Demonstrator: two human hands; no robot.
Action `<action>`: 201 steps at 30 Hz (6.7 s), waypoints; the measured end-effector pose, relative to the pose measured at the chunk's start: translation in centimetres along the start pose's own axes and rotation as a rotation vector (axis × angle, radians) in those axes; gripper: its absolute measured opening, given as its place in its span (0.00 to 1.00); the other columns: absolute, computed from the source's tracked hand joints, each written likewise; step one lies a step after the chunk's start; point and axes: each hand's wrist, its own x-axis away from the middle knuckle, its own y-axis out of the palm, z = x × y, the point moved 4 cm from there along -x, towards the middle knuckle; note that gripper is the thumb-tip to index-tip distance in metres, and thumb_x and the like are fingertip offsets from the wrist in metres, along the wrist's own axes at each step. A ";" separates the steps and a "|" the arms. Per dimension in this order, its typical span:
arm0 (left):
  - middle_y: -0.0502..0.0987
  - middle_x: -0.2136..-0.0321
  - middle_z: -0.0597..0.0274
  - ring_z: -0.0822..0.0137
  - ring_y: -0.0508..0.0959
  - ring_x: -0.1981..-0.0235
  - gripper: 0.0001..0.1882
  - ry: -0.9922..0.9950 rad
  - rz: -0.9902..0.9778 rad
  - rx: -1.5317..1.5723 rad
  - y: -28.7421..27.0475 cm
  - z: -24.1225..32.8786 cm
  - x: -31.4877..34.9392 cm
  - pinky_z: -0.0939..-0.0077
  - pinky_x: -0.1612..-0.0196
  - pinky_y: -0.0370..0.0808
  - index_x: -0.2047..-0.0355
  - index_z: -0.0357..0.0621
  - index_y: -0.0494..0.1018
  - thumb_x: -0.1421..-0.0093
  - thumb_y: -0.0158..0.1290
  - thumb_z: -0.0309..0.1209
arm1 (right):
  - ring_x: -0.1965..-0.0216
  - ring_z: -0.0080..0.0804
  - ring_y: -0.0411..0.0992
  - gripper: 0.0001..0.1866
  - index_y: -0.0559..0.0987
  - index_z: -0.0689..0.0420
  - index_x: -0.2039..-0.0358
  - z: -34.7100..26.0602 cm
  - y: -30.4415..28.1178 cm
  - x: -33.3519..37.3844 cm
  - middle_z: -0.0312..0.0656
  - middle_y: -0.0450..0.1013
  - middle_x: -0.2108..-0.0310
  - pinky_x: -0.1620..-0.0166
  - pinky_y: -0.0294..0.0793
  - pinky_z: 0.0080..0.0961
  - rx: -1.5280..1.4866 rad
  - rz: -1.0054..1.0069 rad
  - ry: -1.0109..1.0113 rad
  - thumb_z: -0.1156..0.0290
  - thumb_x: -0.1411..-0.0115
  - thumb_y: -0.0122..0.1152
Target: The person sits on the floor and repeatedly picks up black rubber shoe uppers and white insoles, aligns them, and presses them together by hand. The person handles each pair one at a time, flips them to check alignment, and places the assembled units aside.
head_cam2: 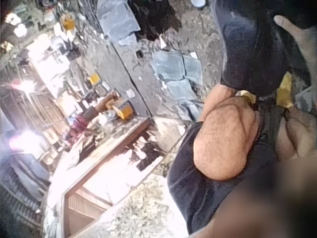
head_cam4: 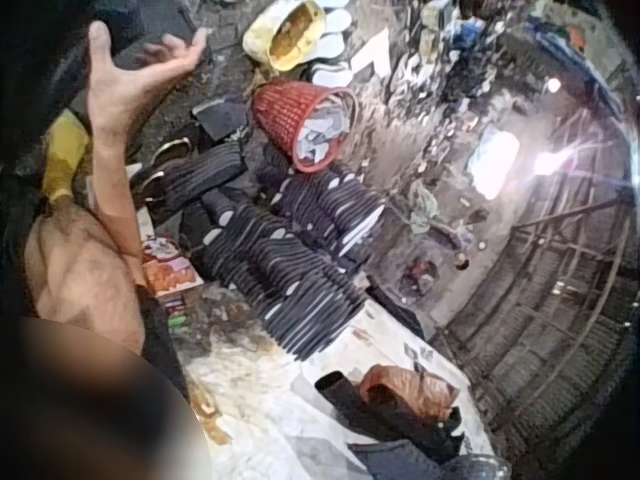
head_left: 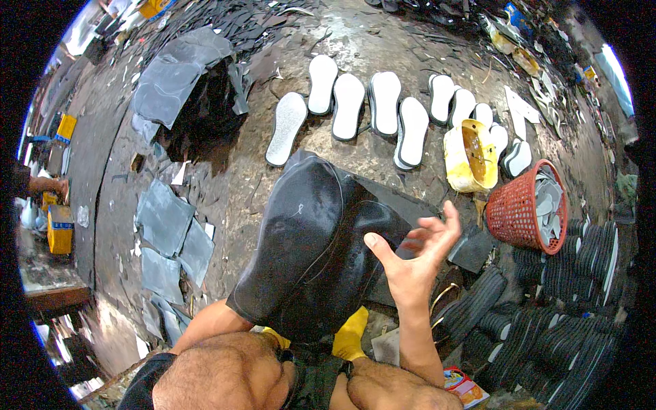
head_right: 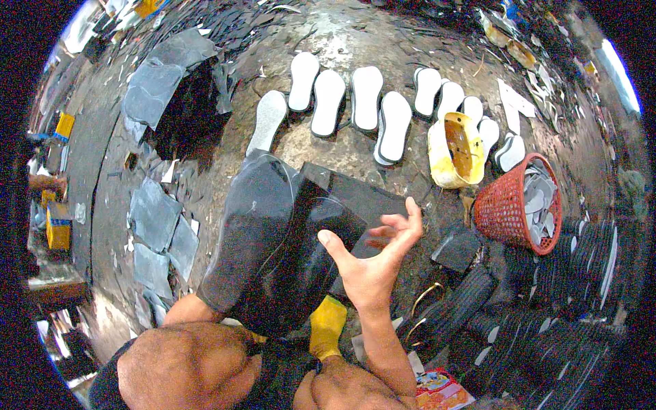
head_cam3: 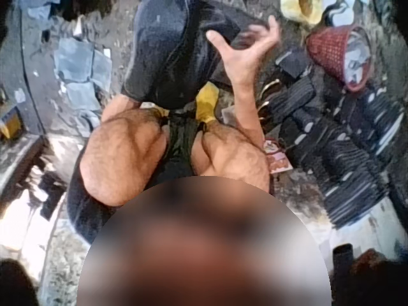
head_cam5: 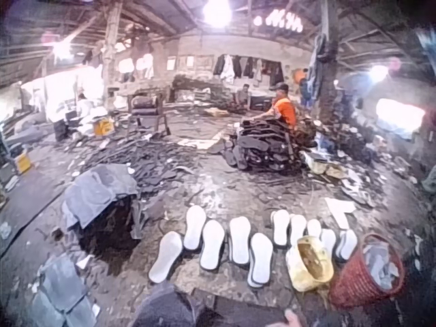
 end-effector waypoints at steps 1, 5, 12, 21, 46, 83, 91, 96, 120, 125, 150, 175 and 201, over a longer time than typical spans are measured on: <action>0.74 0.44 0.52 0.63 0.75 0.44 0.29 -0.034 0.000 0.041 0.0 0.0 0.2 0.67 0.38 0.71 0.40 0.37 0.69 0.41 0.64 0.27 | 0.45 0.37 0.70 0.52 0.59 0.60 0.36 0.6 0.6 0.4 0.46 0.66 0.44 0.46 0.75 0.31 -0.260 -0.071 0.148 0.71 0.56 0.83; 0.77 0.47 0.53 0.64 0.77 0.48 0.27 -0.222 -0.001 0.242 0.0 0.5 0.9 0.67 0.42 0.74 0.43 0.37 0.71 0.42 0.65 0.29 | 0.57 0.26 0.77 0.23 0.77 0.62 0.49 1.6 1.6 1.9 0.38 0.79 0.56 0.49 0.76 0.26 -0.573 -0.328 0.437 0.77 0.45 0.73; 0.82 0.58 0.58 0.69 0.81 0.59 0.26 -0.102 -0.188 -0.575 0.9 5.2 0.3 0.71 0.51 0.78 0.52 0.35 0.75 0.50 0.72 0.28 | 0.62 0.23 0.78 0.15 0.78 0.63 0.54 1.5 -0.2 0.7 0.38 0.80 0.61 0.55 0.77 0.22 -0.335 -0.163 0.252 0.77 0.41 0.69; 0.78 0.49 0.51 0.60 0.78 0.47 0.48 -0.316 -0.116 -0.402 2.3 5.4 0.9 0.61 0.40 0.71 0.38 0.35 0.65 0.58 0.77 0.34 | 0.57 0.25 0.78 0.20 0.76 0.64 0.49 1.0 -0.8 -0.1 0.40 0.80 0.56 0.51 0.77 0.24 -0.692 -0.373 0.432 0.79 0.41 0.68; 0.82 0.61 0.62 0.74 0.79 0.59 0.23 -0.184 -0.285 -0.537 0.3 0.8 -1.2 0.76 0.53 0.77 0.50 0.36 0.75 0.43 0.68 0.31 | 0.64 0.45 0.80 0.16 0.85 0.49 0.57 0.8 0.3 -7.2 0.42 0.82 0.66 0.52 0.75 0.39 0.641 -0.265 -0.709 0.56 0.43 0.69; 0.51 0.28 0.43 0.52 0.48 0.25 0.47 0.521 -0.756 -1.689 -1.6 -12.2 0.8 0.59 0.25 0.43 0.31 0.29 0.54 0.33 0.41 0.61 | 0.47 0.40 0.72 0.09 0.77 0.55 0.60 15.8 4.6 -9.7 0.39 0.79 0.55 0.38 0.56 0.44 0.607 -0.596 -0.458 0.65 0.31 0.52; 0.50 0.27 0.44 0.51 0.48 0.25 0.48 0.514 -0.764 -1.731 -1.6 -12.2 0.8 0.59 0.25 0.43 0.31 0.29 0.54 0.33 0.39 0.63 | 0.52 0.41 0.76 0.14 0.75 0.53 0.61 16.0 3.1 -9.5 0.38 0.81 0.59 0.39 0.61 0.44 0.473 -0.605 -0.434 0.61 0.42 0.69; 0.49 0.27 0.44 0.51 0.46 0.25 0.50 0.514 -0.778 -1.754 -1.4 -12.1 0.9 0.58 0.25 0.43 0.30 0.30 0.53 0.33 0.37 0.65 | 0.69 0.39 0.79 0.10 0.84 0.54 0.70 18.4 4.5 -11.4 0.41 0.80 0.73 0.61 0.75 0.35 0.275 -0.351 -0.153 0.63 0.46 0.73; 0.46 0.26 0.45 0.50 0.43 0.25 0.54 0.478 -0.791 -1.773 -2.0 -12.3 1.7 0.56 0.25 0.40 0.28 0.40 0.53 0.39 0.35 0.73 | 0.73 0.25 0.78 0.10 0.88 0.58 0.70 22.0 6.4 -15.2 0.39 0.82 0.74 0.66 0.76 0.25 0.235 -0.588 0.047 0.67 0.51 0.77; 0.49 0.27 0.43 0.49 0.46 0.25 0.52 0.468 -0.762 -1.774 -2.2 -11.3 3.2 0.56 0.25 0.42 0.29 0.36 0.54 0.37 0.39 0.69 | 0.67 0.32 0.76 0.11 0.87 0.54 0.67 18.4 5.2 -14.4 0.37 0.81 0.72 0.61 0.75 0.33 0.564 -0.353 -0.134 0.68 0.53 0.76; 0.54 0.28 0.46 0.50 0.50 0.26 0.50 0.286 -0.890 -1.821 -6.6 -10.5 6.8 0.53 0.26 0.45 0.31 0.33 0.56 0.38 0.46 0.65 | 0.25 0.41 0.46 0.38 0.56 0.47 0.27 20.0 11.7 -7.4 0.41 0.49 0.25 0.27 0.38 0.56 0.849 -0.479 -0.489 0.42 0.31 0.45; 0.81 0.55 0.60 0.69 0.81 0.56 0.19 -0.667 -0.286 -0.083 -1.2 -6.2 -4.2 0.70 0.52 0.81 0.48 0.39 0.73 0.38 0.62 0.30 | 0.46 0.32 0.73 0.26 0.71 0.61 0.40 15.2 -0.2 3.1 0.39 0.77 0.48 0.41 0.71 0.31 -0.718 -0.127 0.643 0.76 0.39 0.66; 0.82 0.53 0.56 0.63 0.83 0.55 0.20 -0.492 -0.220 0.186 -0.3 4.2 4.2 0.63 0.47 0.80 0.48 0.38 0.76 0.29 0.50 0.41 | 0.43 0.37 0.70 0.48 0.62 0.64 0.34 -2.1 1.3 -3.1 0.44 0.70 0.41 0.37 0.68 0.33 -0.535 -0.362 0.136 0.87 0.56 0.74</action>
